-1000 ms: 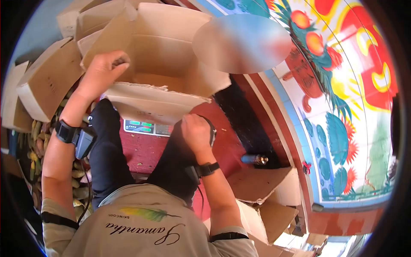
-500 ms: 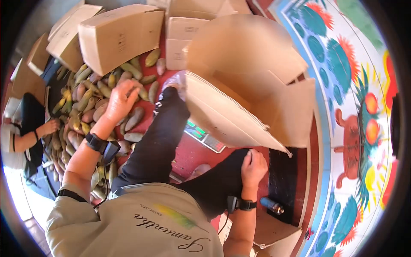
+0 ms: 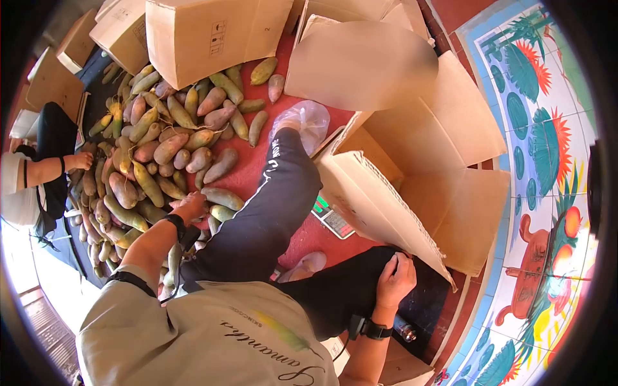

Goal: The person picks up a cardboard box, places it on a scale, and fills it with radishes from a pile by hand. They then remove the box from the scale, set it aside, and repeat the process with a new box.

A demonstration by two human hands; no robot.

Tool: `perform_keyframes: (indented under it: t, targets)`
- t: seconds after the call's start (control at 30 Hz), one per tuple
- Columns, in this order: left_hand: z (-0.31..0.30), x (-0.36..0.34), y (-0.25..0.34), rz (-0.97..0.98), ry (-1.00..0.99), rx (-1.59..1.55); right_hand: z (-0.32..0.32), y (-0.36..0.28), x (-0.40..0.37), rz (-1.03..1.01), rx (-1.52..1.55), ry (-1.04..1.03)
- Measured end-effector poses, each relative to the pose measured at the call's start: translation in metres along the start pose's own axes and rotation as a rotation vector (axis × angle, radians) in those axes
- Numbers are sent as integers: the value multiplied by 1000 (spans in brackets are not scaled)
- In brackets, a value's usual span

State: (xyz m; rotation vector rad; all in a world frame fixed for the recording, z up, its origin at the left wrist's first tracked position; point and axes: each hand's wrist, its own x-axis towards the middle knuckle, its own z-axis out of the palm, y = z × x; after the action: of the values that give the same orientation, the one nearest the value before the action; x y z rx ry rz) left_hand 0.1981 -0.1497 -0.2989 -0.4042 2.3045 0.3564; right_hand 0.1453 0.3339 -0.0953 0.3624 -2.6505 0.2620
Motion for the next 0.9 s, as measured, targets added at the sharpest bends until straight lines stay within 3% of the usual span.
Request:
perform_keyframes:
  t: [0.23,0.3,0.4,0.57,0.63,0.9]
  targets:
    - [48,16,-36,-40,90,116,-2,-1,0,-5,-49,-62]
    - [51,18,-36,35,184,134,-2,-1,0,-8,-46,-69]
    - [36,13,-9,93,151,90,-1,-1,2,-14,-40,-72]
    - [71,34,-8,172,90,132,-1,0,0,-19,-39,-85]
    - [73,32,-8,242,155,126,-2,0,0,-17,-42,-86]
    - [66,31,3,211,90,217,-4,-2,1,-14,-63,-103]
